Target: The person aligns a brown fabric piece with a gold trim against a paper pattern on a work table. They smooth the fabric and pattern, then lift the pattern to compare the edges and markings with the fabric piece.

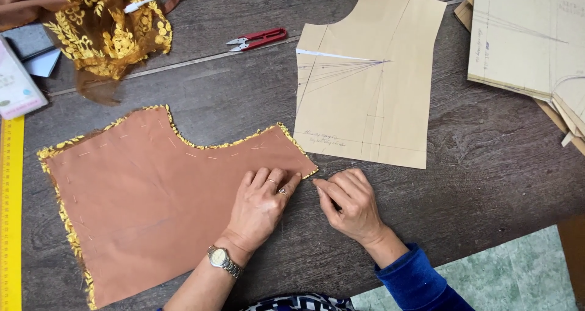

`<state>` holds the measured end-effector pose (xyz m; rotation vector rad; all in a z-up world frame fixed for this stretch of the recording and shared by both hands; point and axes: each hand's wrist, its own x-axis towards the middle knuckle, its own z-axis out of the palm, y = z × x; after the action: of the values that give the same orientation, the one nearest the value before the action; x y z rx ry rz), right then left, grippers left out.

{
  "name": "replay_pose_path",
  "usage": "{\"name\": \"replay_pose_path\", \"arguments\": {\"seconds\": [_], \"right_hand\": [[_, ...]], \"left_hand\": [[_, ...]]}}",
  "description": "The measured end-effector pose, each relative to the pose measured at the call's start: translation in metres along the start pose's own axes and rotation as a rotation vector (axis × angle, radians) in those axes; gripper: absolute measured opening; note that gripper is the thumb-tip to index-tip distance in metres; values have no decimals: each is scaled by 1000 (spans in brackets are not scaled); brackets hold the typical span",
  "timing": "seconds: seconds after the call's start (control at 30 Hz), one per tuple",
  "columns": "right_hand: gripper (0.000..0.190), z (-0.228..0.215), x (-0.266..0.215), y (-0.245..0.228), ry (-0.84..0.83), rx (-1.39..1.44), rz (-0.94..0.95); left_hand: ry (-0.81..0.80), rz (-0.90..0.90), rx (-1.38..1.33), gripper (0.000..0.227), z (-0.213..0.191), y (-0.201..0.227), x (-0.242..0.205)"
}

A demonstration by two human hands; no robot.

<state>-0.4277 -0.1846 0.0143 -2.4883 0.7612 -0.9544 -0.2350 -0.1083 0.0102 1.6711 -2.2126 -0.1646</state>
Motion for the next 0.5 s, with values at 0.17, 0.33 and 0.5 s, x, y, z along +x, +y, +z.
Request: {"name": "replay_pose_path", "arguments": {"seconds": [0.17,0.33,0.5], "right_hand": [[19,-5,9,-7,-41,-12,-20],[22,0,4,-2,-85,-37,-42],[26,2,0,0,-103,-64,-15]], "left_hand": [[27,-24,-46,24,0,0,2],[72,-148,-249,22,-26,-13,-4],[140,-306,-66,21,-38,-26,-33]]}}
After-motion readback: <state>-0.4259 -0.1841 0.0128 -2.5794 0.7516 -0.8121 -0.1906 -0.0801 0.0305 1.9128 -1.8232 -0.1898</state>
